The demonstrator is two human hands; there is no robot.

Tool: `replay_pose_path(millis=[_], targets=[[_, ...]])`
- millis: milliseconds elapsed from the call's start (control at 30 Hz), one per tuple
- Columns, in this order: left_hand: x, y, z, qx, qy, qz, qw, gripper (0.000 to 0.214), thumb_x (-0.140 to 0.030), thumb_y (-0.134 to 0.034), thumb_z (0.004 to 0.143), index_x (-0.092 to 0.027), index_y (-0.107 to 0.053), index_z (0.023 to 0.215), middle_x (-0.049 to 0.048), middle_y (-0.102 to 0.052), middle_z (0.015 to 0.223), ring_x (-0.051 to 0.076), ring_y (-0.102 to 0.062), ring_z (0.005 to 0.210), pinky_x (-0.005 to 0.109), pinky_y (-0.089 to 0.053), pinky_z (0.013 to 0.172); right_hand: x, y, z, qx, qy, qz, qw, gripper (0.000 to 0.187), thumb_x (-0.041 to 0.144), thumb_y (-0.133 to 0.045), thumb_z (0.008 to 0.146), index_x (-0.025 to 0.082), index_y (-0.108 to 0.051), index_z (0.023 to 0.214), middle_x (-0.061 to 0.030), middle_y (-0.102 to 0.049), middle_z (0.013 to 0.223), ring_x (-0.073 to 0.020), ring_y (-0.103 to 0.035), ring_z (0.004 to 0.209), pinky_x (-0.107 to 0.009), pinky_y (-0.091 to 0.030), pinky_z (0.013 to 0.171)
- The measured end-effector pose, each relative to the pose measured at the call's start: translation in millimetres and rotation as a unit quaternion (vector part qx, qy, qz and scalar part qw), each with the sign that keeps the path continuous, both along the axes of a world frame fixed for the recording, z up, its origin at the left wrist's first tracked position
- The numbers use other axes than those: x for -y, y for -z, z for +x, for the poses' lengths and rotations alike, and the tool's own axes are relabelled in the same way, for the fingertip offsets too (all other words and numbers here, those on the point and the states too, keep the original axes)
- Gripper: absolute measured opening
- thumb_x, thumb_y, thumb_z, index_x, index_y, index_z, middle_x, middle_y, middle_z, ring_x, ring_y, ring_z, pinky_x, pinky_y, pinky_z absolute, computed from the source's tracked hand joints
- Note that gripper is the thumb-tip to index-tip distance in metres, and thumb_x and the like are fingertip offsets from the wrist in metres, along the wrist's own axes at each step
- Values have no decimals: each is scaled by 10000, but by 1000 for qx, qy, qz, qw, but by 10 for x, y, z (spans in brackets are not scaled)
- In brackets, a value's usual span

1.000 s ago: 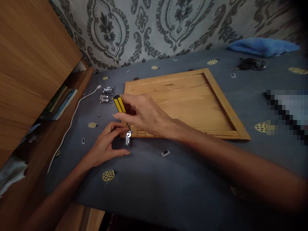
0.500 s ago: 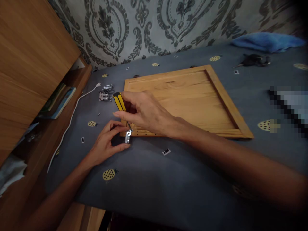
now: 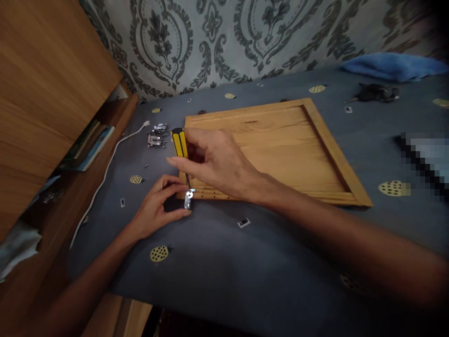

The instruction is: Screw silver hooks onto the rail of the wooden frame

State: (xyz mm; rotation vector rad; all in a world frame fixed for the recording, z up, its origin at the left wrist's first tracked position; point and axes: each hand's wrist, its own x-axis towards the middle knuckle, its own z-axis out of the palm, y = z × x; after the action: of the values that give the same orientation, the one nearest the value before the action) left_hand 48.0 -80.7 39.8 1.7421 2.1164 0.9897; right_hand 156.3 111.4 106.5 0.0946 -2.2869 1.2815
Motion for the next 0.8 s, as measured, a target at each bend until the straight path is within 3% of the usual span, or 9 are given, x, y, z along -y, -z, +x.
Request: replay_pose_path(millis=[433,633,800], targets=[[1,15,-2,12,-16,-7,1000,439,-535,-737,848,-288,-649,1200,62,-575,1217,270,-556,1166,475,-485,1036,5,60,-14,-2,-10,18,1000,349,262,-669,917,203,-402,699,60,-426,641,-99,-394,609,-269,-286,571],[4,17,-6,0,-26,-19,999,475,-551,-738,841,-287,-656,1227,71,-588,1276,304,-543,1244,502,-484,1063,-12,15,6,-8,-57,70,996,381,256,-687,919,197,-386,692,74,-426,626,-83,-393,604,-246,-284,572],[6,39,-22,-19,-22,-7,1000,509,-585,-722,840,-289,-652,1248,79,-611,1251,298,-585,1171,513,-517,1015,-33,-40,32,-4,-105,87,991,385,221,-699,907,192,-378,696,82,-412,626,-80,-383,618,-241,-291,593]])
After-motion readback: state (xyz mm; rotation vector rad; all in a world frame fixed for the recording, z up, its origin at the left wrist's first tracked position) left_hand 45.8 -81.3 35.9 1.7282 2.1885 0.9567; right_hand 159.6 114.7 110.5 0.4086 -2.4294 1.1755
